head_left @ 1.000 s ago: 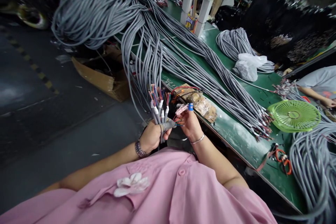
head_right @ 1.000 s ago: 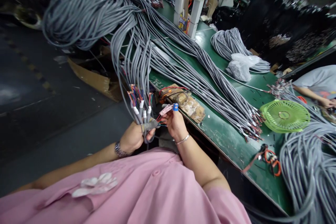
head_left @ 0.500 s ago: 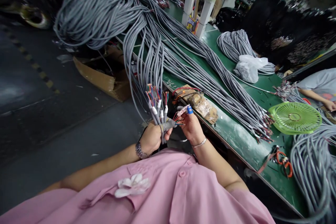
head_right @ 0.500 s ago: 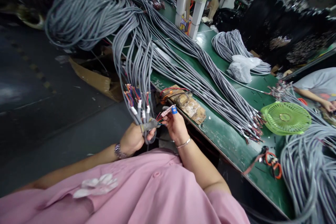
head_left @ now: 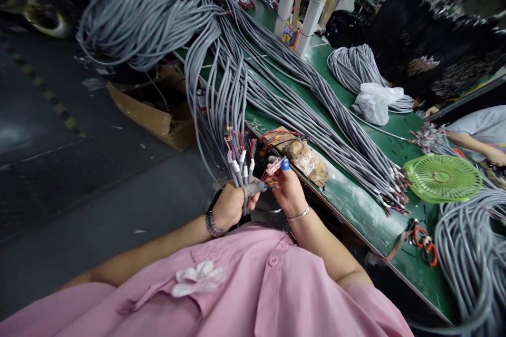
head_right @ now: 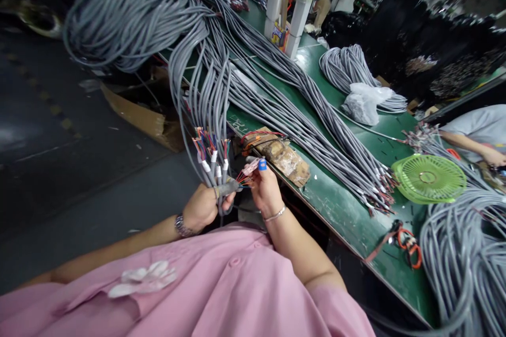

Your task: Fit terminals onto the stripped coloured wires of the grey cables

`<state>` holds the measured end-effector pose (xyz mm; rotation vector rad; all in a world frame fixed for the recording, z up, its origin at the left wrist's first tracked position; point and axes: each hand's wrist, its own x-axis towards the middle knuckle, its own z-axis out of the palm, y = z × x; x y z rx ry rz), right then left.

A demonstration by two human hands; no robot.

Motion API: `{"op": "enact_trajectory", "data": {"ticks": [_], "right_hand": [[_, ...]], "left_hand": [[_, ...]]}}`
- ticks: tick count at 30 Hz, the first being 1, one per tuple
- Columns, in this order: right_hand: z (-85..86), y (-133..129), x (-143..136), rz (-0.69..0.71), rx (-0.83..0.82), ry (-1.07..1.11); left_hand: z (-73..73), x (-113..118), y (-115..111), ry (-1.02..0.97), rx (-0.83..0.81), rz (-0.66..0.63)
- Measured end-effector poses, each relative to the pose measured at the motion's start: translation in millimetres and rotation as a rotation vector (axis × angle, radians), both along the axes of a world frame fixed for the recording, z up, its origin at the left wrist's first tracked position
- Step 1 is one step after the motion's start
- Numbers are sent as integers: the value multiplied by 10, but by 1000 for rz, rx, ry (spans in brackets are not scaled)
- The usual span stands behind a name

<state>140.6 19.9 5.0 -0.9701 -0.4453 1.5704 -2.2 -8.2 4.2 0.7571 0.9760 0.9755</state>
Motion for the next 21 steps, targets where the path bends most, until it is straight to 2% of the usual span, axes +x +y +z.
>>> {"op": "enact_trajectory", "data": {"ticks": [4,11,16,21], "right_hand": [[-17,-3,8,10,8,29],[52,-24,37,141,-31,91],[47,-31,35,53,28,10],[43,-46,28,61,49,-17]], "left_hand": [[-35,-7,-15,18,25,-11],[56,-29,-78,-42,39,12],[65,-43,-90,-36,63,38],[55,-22,-50,-78,61,41]]}}
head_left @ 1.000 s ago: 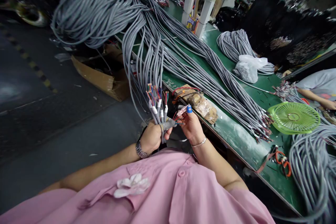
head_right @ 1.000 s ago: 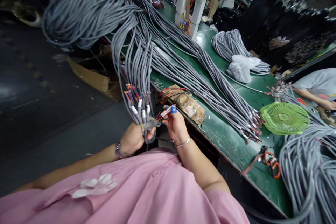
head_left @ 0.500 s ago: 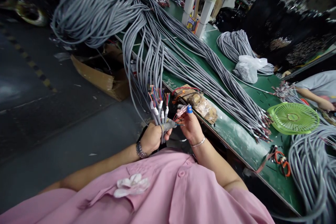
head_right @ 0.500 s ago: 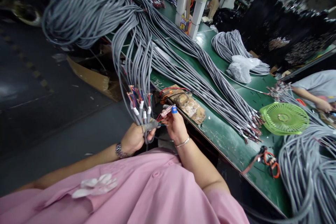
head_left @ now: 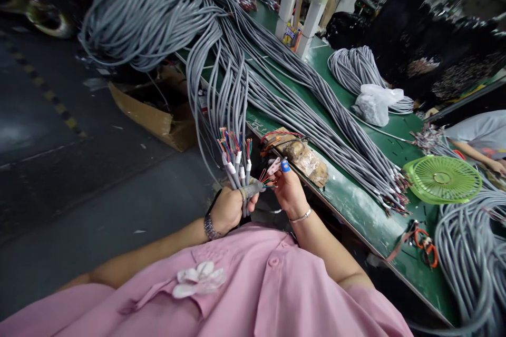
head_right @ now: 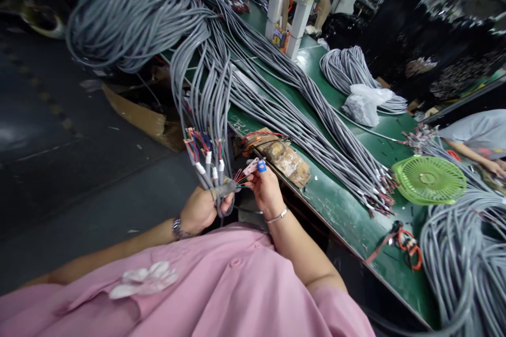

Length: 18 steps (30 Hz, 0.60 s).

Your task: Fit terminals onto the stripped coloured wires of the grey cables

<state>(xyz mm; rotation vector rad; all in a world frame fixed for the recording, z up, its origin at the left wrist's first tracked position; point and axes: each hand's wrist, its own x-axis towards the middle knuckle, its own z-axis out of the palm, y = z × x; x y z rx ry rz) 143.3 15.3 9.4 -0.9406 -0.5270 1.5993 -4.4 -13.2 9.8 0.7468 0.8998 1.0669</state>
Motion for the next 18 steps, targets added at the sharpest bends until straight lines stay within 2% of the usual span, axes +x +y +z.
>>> {"op": "enact_trajectory", "data": {"ticks": [18], "right_hand": [[-45,36,-27,-25,19,108]], "left_hand": [[-83,29,48,74,-33,-25]]}}
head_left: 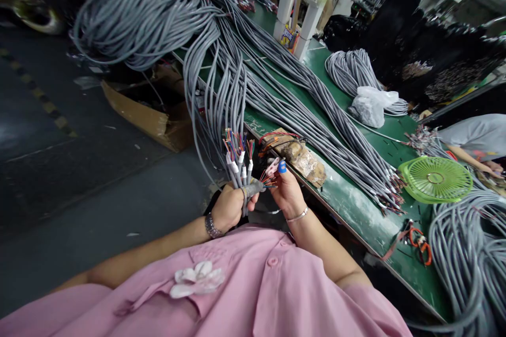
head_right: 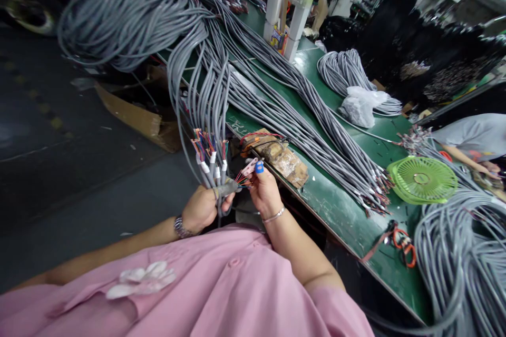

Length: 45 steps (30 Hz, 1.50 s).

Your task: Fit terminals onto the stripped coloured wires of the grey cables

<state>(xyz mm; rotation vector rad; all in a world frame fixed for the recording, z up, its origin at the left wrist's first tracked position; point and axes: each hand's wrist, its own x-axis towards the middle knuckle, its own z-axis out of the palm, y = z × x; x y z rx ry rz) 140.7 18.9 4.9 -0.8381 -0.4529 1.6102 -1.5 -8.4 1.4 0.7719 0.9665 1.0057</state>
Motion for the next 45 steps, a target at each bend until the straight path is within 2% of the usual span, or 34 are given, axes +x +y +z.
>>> {"op": "enact_trajectory", "data": {"ticks": [8,12,19,23,25,29,32,36,40,45], "right_hand": [[52,-40,12,80,-92,74],[69,-49,17,78,-71,44],[38,-68,4,9,-46,-87],[-61,-73,18,-170,46,-340],[-95,-64,23,-189,71,-401],[-69,-11,11,-63,26,-183],[-25,33,-9,-47,-29,-58],[-11,49,-32,-92,-21,2],[-6,29,-46,-77,-11,54],[10,10,-27,-14,-69,62]], "left_hand": [[48,-29,-90,-49,38,32],[85,-42,-115,-59,19,54],[75,-4,-39,-78,-7,71],[50,7,-21,-54,7,57],[48,12,-20,-50,24,56],[43,26,-19,-45,24,57],[26,37,-14,-40,14,58],[-8,43,-7,-22,20,59],[-25,29,-17,-12,11,49],[56,-24,-68,-29,-17,57]]}}
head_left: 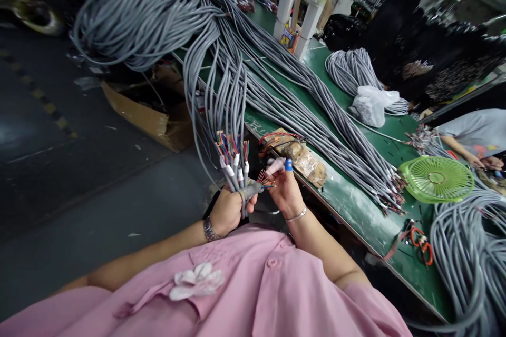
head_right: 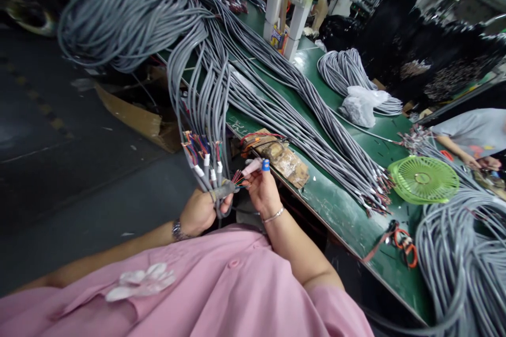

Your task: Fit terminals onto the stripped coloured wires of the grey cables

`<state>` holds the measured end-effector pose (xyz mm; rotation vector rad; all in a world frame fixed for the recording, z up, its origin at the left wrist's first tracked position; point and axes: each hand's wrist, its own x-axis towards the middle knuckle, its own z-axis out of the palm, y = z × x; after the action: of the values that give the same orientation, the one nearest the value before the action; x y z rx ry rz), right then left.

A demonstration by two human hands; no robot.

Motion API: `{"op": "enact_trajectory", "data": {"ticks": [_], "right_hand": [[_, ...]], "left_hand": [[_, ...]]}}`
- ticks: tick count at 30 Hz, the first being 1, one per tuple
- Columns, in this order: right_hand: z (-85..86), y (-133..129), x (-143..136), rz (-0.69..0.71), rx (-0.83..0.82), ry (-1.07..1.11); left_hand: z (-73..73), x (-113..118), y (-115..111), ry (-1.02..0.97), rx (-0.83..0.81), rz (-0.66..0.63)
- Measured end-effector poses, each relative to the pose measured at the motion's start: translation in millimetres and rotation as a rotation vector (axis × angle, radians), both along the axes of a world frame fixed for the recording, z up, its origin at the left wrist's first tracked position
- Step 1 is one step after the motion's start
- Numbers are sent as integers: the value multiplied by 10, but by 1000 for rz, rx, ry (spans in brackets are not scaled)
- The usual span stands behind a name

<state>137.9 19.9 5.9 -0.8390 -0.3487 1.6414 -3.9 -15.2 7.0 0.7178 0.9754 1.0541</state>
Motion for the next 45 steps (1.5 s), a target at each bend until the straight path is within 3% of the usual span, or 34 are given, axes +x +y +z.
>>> {"op": "enact_trajectory", "data": {"ticks": [6,12,21,30,36,39,45], "right_hand": [[45,-56,31,34,33,-42],[42,-68,46,30,46,-104],[33,12,34,84,-44,20],[-11,48,-25,-31,-44,16],[-4,33,-58,-19,-28,56],[5,-8,-37,21,-42,54],[6,-193,67,275,32,-87]], "left_hand": [[95,-26,-29,-36,-8,43],[40,31,17,-58,-18,33],[7,93,33,-25,28,27],[-12,114,48,21,41,29],[-35,72,3,36,28,36],[-40,32,-36,13,16,34],[-81,-17,-90,26,7,44]]}}
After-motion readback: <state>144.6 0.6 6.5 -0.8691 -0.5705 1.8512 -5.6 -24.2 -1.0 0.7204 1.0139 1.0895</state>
